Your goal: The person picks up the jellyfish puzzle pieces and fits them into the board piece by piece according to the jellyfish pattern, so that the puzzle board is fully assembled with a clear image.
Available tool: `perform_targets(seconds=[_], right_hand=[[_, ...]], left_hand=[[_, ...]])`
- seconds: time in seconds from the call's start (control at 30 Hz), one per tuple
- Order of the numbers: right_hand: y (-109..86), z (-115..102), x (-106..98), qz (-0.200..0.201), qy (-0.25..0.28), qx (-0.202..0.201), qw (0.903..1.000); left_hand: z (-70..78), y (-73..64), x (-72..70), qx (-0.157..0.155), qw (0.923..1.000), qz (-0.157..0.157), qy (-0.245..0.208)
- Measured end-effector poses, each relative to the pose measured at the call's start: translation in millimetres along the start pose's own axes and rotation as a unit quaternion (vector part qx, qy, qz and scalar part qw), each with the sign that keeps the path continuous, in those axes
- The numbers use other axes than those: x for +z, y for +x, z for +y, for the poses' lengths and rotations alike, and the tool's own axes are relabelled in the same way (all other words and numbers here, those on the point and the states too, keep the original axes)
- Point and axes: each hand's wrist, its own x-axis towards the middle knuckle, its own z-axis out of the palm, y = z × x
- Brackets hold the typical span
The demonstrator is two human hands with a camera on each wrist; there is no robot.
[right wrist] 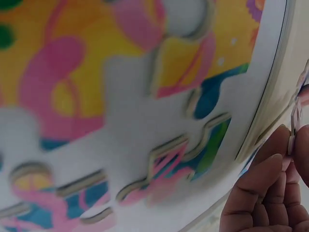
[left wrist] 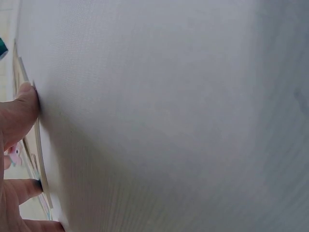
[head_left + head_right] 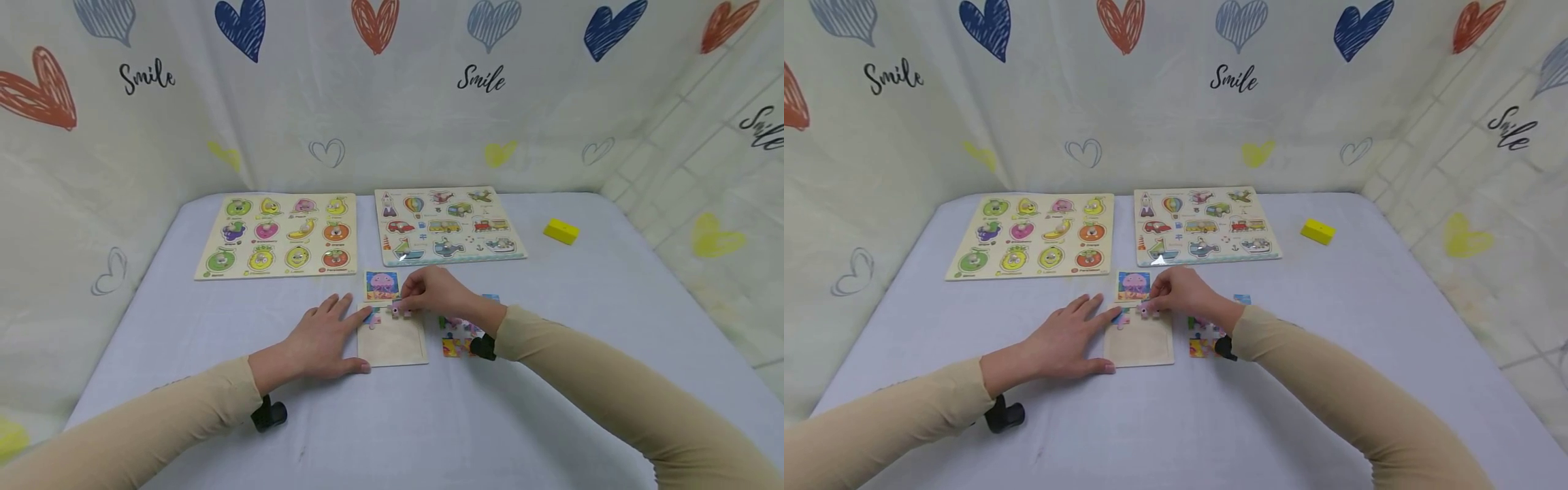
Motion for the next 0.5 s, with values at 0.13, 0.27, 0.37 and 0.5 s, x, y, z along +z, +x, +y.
perform_targets(seconds=[0.13,0.27,0.37,0.5], right_hand=[[0.7,-6.3,5.2,-0.011,0.007,0.011,0.9999],[2.7,-10.8,10.8,-0.017,0.004,0.017,0.9997],[4.7,-12.8,14.7,-0.016,-0.005,0.014,0.9998],[6.3,-15.9,18.0,-0.012,-0.019,0.021,0.9995]], left_hand=[[-0.4,0.2,0.3,0.002,1.0000,0.003,0.003],[-0.1,0.7,0.4,0.001,1.0000,0.002,0.004],[-0.1,0.3,0.3,0.001,1.0000,0.002,0.004],[-0.3,-0.1,0.5,0.001,1.0000,0.003,0.002]])
